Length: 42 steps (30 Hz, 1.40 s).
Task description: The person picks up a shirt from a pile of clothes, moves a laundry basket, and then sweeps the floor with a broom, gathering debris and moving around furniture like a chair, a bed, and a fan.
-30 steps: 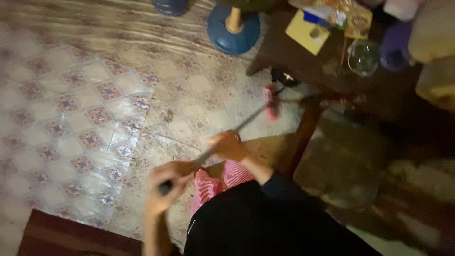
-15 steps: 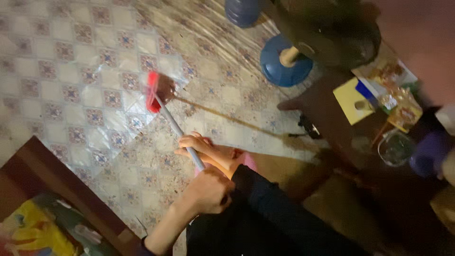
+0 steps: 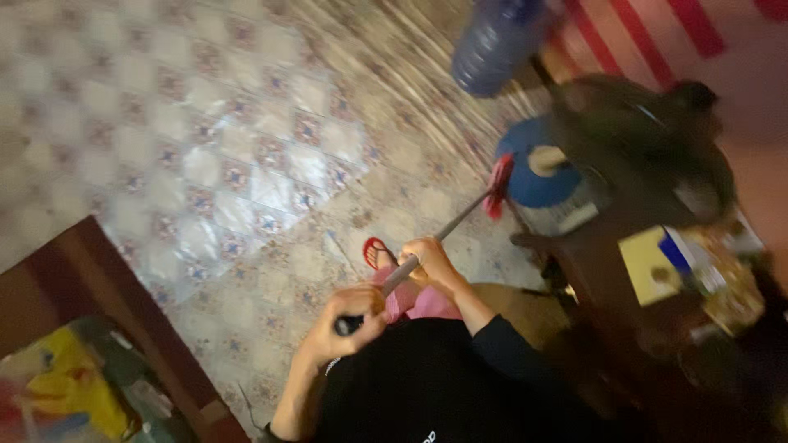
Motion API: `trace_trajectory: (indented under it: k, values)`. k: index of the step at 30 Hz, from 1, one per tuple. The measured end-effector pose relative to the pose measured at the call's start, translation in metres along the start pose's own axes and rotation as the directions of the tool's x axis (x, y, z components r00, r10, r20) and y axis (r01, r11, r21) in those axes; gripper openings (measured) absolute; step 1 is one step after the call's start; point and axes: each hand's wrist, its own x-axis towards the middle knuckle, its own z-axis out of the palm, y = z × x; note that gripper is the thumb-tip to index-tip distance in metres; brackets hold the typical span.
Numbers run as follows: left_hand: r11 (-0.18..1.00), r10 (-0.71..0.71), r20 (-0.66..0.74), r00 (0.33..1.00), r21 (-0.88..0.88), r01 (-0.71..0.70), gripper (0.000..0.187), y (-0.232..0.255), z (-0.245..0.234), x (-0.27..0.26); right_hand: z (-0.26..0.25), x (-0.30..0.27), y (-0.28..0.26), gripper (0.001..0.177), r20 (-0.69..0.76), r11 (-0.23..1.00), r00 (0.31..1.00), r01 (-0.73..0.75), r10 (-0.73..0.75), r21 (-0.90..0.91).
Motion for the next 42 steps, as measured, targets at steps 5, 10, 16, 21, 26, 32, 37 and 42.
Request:
trace_trajectory:
  k: [5, 10, 16, 21, 26, 32, 37, 42]
  values:
    - [0.960, -0.058, 0.186, 0.981, 0.281, 0.003, 0.013, 0.021, -0.048, 0.009, 0.073, 0.110, -0.046, 0.037, -0.235, 0.977, 0.964, 0.160, -0.125, 0.139]
    - [0.659, -0.204, 0.331, 0.921, 0.742, -0.121, 0.020, -0.017, -0.049, 0.086, 0.044, 0.205, -0.095, 0.032, -0.098, 0.852, 0.973, 0.231, -0.210, 0.469]
    - [0.857, 0.236, 0.151, 0.960, 0.433, -0.279, 0.027, 0.092, -0.128, 0.079, -0.019, 0.251, -0.123, 0.035, -0.164, 0.868, 0.897, 0.439, -0.410, 0.231]
    - [0.966, 0.121, -0.237, 0.964, 0.250, -0.060, 0.019, 0.027, -0.145, 0.142, -0.098, 0.254, -0.004, 0.013, 0.149, 0.946, 0.935, 0.313, -0.322, 0.079]
    - [0.992, -0.031, -0.203, 0.979, 0.116, 0.055, 0.027, -0.034, -0.132, 0.219, -0.114, 0.283, 0.106, 0.020, 0.144, 0.971, 0.972, 0.204, -0.185, -0.127]
    - [0.807, -0.032, 0.075, 0.997, 0.590, -0.019, 0.013, -0.031, -0.125, 0.282, -0.076, 0.374, 0.070, 0.030, 0.004, 0.916, 0.936, 0.343, -0.351, 0.207]
    - [0.726, -0.120, 0.202, 0.972, 0.686, -0.053, 0.016, -0.025, -0.139, 0.352, -0.142, 0.440, 0.001, 0.036, -0.007, 0.816, 0.858, 0.490, -0.513, 0.307]
    - [0.852, 0.311, -0.139, 0.940, 0.479, -0.211, 0.025, 0.043, -0.204, 0.344, -0.208, 0.482, -0.019, 0.034, -0.019, 0.798, 0.833, 0.536, -0.553, 0.276]
